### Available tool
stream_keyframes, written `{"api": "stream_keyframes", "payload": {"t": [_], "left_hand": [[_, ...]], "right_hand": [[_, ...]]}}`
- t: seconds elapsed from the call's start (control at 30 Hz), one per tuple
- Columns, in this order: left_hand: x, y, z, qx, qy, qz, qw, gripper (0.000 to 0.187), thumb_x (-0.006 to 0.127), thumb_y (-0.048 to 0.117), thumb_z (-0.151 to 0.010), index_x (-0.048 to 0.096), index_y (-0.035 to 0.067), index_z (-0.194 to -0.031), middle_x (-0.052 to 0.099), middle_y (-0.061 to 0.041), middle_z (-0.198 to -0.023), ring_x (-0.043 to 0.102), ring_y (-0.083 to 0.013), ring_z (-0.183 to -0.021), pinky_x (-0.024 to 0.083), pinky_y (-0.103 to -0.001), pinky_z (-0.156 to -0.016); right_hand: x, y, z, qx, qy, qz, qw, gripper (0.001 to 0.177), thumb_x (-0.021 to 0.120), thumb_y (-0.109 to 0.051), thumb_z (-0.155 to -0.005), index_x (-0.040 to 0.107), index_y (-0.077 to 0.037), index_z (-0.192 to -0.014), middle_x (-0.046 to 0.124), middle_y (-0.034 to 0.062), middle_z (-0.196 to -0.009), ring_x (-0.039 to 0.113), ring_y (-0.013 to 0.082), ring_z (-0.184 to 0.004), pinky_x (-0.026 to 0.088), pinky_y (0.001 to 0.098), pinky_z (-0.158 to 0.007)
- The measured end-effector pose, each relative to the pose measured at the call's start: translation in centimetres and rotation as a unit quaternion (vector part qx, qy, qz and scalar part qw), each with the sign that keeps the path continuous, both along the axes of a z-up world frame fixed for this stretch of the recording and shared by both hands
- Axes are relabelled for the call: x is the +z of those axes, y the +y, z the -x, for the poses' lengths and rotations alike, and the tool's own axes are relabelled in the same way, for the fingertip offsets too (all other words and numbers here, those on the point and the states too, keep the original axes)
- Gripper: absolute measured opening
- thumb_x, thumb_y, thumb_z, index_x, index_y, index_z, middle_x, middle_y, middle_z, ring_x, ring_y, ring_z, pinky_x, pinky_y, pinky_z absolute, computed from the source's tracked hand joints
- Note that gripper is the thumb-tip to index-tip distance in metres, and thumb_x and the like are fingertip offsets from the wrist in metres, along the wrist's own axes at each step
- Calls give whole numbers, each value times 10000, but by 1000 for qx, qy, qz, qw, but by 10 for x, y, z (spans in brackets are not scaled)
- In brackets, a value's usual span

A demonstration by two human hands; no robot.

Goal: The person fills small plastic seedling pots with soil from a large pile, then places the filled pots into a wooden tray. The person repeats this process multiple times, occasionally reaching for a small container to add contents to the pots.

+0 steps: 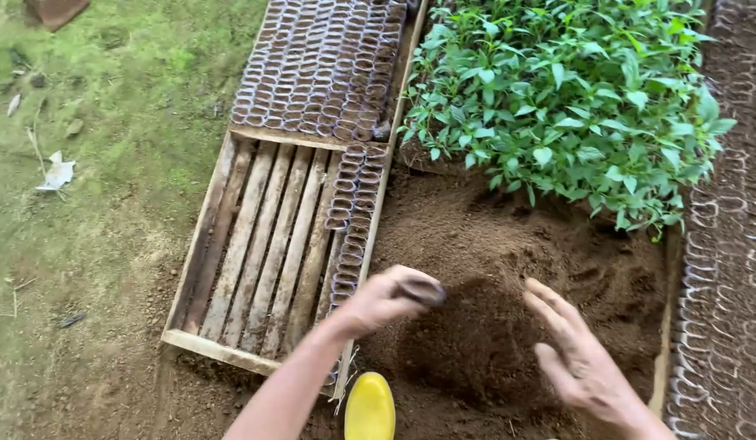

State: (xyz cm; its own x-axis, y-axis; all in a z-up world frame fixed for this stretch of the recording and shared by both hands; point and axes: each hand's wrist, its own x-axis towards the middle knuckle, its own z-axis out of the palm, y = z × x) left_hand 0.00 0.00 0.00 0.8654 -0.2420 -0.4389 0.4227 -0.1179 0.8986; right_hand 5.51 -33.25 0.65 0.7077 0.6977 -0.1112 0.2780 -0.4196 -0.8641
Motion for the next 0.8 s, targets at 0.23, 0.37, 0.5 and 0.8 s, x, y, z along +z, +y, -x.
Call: {"api": "stream_keyframes", "payload": {"t": [0.23,0.37,0.5,0.8], "left_hand": [[-55,109,21,380,99,-19,920,437,625,-74,-903,643,45,-1323,712,-98,-1188,630,-136,-929,533,-245,-808],[-120,132,25,445,89,-144,879,420,735,2,-836,685,95,-1243,763,-74,-1174,692,-167,-1083,528,-303,-1015],[-133,130,16,421,119,-213,874,379,769,118,-814,700,162,-1184,764,-19,-1150,696,-151,-1049,495,-285,-951],[-160,135,-5,393,109,-234,883,386,810,27,-807,696,154,-1153,772,-30,-1121,704,-140,-1033,529,-270,-961]], "right_hand": [[-22,-23,12,-65,103,44,992,695,461,6,-894,352,-161,-1560,279,55,-1702,475,221,-1450,382,440,-1197],[-36,-29,21,-62,163,17,984,685,508,22,-888,405,-145,-1545,401,27,-1647,535,191,-1440,378,372,-1213],[-29,-24,25,-113,226,74,965,650,466,-22,-912,466,-217,-1532,518,-42,-1580,554,143,-1452,381,368,-1233],[-52,-39,31,-121,277,117,946,685,519,-39,-908,426,-250,-1553,494,-70,-1631,529,147,-1481,364,387,-1247]]}}
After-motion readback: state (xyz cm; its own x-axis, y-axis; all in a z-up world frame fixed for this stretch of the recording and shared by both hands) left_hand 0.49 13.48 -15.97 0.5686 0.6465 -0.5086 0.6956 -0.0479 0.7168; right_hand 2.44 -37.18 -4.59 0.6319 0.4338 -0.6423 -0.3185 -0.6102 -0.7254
